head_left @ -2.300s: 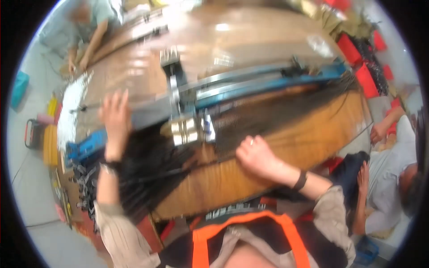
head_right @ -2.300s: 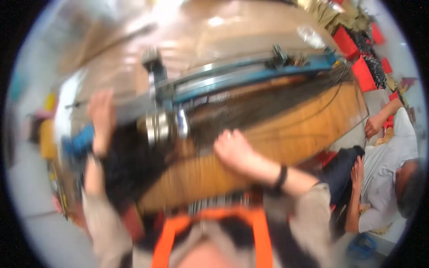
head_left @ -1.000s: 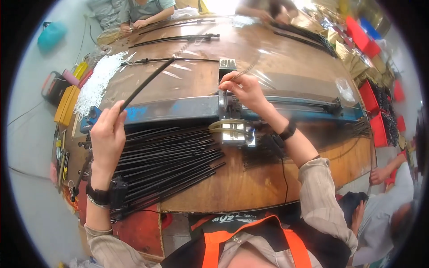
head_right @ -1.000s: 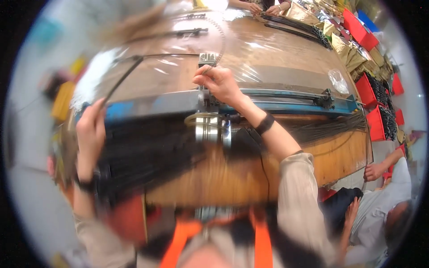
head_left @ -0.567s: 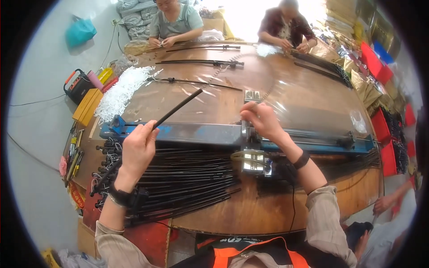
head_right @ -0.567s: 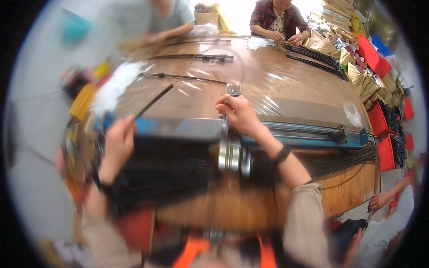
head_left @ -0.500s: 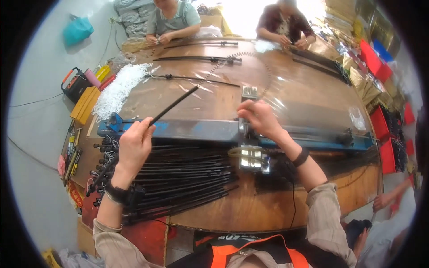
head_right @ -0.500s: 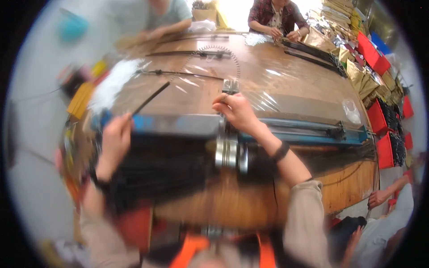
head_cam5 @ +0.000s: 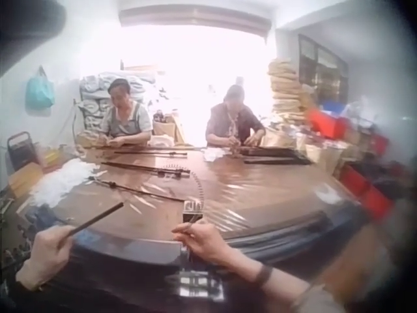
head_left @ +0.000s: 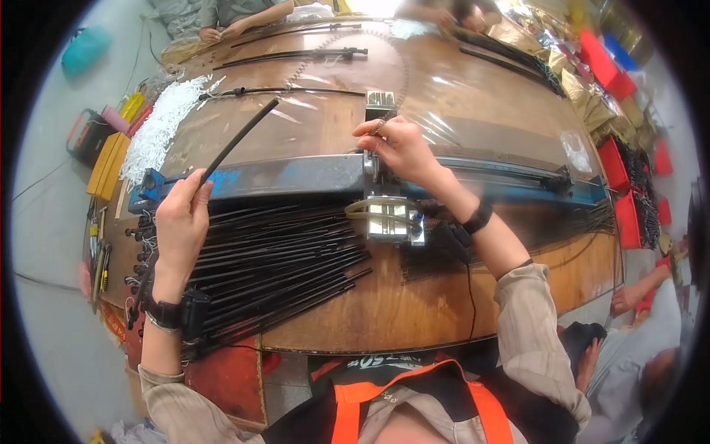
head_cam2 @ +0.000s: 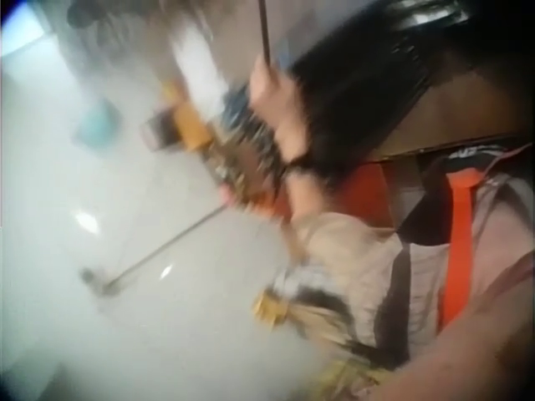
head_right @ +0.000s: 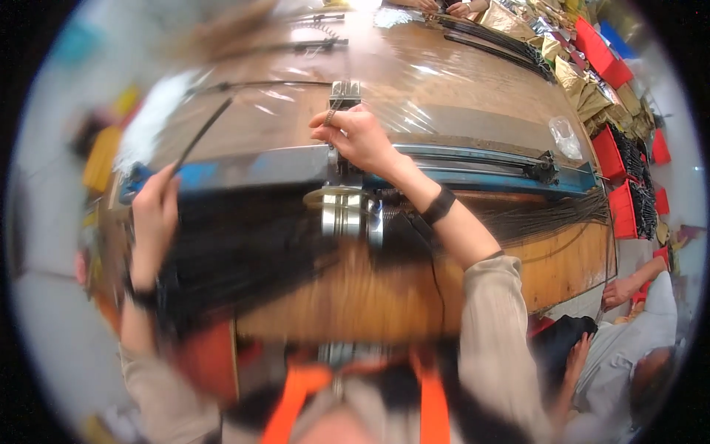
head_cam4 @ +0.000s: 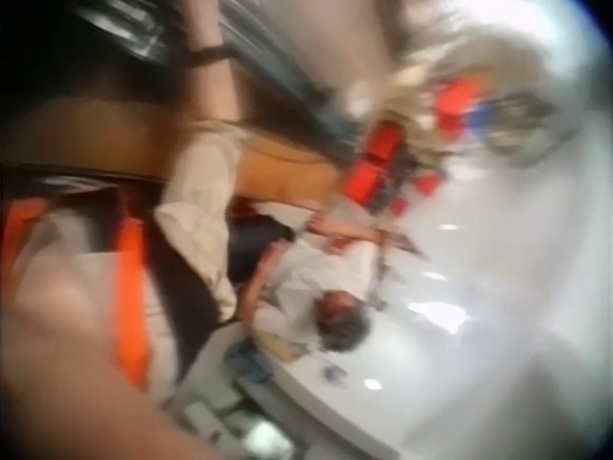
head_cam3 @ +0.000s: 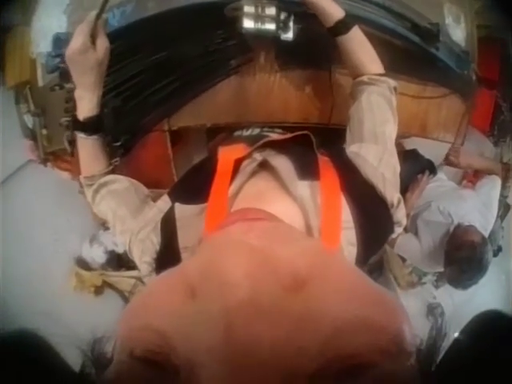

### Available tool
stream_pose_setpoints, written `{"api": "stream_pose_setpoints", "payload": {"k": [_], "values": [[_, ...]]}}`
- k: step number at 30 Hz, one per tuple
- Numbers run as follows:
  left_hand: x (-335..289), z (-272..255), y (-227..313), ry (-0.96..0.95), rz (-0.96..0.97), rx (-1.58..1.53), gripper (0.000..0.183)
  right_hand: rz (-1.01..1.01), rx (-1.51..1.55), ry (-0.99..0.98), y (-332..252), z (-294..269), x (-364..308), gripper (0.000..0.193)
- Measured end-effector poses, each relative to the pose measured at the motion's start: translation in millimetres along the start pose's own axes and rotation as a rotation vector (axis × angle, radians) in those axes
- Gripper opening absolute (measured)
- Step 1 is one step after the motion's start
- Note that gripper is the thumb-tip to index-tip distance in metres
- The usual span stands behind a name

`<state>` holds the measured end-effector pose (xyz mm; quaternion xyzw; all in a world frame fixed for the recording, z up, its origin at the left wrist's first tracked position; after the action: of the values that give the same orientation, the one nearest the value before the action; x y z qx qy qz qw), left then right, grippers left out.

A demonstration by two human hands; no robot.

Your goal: Position and process long metal rods using a manual sliding machine at a workbench.

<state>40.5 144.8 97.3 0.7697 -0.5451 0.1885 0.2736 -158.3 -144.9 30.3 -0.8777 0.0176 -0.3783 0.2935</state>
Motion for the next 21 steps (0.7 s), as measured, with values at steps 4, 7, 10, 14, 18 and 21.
{"api": "stream_pose_setpoints", "payload": {"k": [4, 7, 10, 14, 18, 21], "values": [[-7.7, -0.8, -4.6, 0.007, -0.005, -0.01, 0.02, 0.063, 0.074, 0.042, -7.1, -5.9, 2.8, 0.014], [-10.1, -1.9, -6.6, 0.009, 0.004, -0.004, 0.02, 0.094, 0.107, 0.048, -5.3, -3.8, 0.9, 0.015], [-12.1, -1.3, -7.9, -0.014, -0.009, 0.016, 0.02, 0.053, 0.05, -0.015, -2.5, 7.4, 6.1, 0.015], [-7.3, 2.6, -10.7, 0.004, 0.004, 0.004, 0.021, 0.182, -0.086, -0.449, 0.2, 21.6, 13.7, 0.008], [-3.1, 2.2, -21.2, -0.015, 0.018, 0.041, 0.021, -0.128, -0.459, -0.102, 15.5, -11.0, -8.1, 0.005], [-1.3, 9.6, -42.4, -0.098, 0.069, 0.094, 0.02, -0.141, -0.756, -0.023, 43.7, -83.3, -70.6, 0.014]]}}
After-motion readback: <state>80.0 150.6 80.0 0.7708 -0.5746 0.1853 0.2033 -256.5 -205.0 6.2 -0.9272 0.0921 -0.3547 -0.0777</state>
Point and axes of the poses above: each hand's wrist, its own x-axis towards the middle knuckle, its own z-axis out of the palm, y = z × x, the point moved 2 cm from there along x, towards the middle knuckle, and after that the axes turned 2 degrees about x, right-handed, at the moved point
